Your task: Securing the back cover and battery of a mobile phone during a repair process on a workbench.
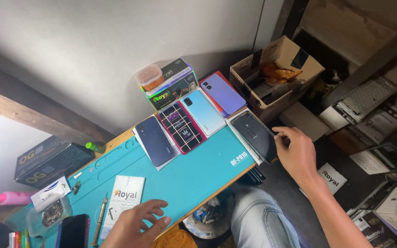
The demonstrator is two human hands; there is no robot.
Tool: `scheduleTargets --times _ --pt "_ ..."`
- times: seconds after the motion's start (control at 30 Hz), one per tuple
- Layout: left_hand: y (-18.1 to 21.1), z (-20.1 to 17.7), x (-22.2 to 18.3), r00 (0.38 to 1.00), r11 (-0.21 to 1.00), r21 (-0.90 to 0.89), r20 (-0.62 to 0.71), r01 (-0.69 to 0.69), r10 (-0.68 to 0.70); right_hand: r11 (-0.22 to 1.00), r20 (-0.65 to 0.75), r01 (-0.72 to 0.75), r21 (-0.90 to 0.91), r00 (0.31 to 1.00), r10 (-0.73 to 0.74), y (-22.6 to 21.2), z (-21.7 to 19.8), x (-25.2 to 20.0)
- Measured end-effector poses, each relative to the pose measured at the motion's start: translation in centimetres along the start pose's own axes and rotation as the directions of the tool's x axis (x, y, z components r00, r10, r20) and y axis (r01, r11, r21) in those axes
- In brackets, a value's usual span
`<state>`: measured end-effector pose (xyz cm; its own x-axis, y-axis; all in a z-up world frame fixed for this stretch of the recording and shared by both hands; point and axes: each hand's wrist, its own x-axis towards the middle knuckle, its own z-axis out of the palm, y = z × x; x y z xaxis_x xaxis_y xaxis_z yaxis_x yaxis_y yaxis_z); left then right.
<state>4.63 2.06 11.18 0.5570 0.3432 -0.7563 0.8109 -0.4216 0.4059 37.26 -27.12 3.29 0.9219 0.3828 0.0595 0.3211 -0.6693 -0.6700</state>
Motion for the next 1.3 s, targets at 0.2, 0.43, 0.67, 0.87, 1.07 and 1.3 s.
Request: scheduleTargets --times 0.2,0.43,0.67,0.87,1.07,1.3 --pt "-3.0 1.2 -0.2 0.99 0.981 -0.143 -0.04 0.13 -0.137 0.999 0.002 -0.001 -0.052 1.0 0.001 -0.9 -0.8 -0.4" --pt "-2.4 2.2 -3.9 0.997 0.99 -0.124 -0.042 0.061 -0.067 0.991 -0.044 0.095 -0.095 0.994 -0.099 -3.3 -2.0 -3.1" --pt "-7.9 4.2 -7.1 0.908 0.972 -0.232 -0.414 -0.033 -0.068 0.839 -0.204 0.531 0.117 0.84 -0.503 -8.7 3.4 -10.4" --pt "-15.2 6.7 -5.0 0.648 0.983 -0.084 -0.761 -0.16 0.041 0.842 0.178 0.439 0.314 0.844 -0.507 -14.4 10.9 -14.6" --pt "-16.5 8.9 -2.3 0.47 0.987 0.137 -0.868 -0.089 0.163 0.815 0.285 0.517 0.261 0.765 -0.577 -15.8 16.7 -18.5" --pt "-14.7 9.5 -1.5 0.382 0.989 0.062 -0.918 -0.131 0.108 0.799 0.215 0.564 0.207 0.771 -0.6 -15.9 18.5 -19.7"
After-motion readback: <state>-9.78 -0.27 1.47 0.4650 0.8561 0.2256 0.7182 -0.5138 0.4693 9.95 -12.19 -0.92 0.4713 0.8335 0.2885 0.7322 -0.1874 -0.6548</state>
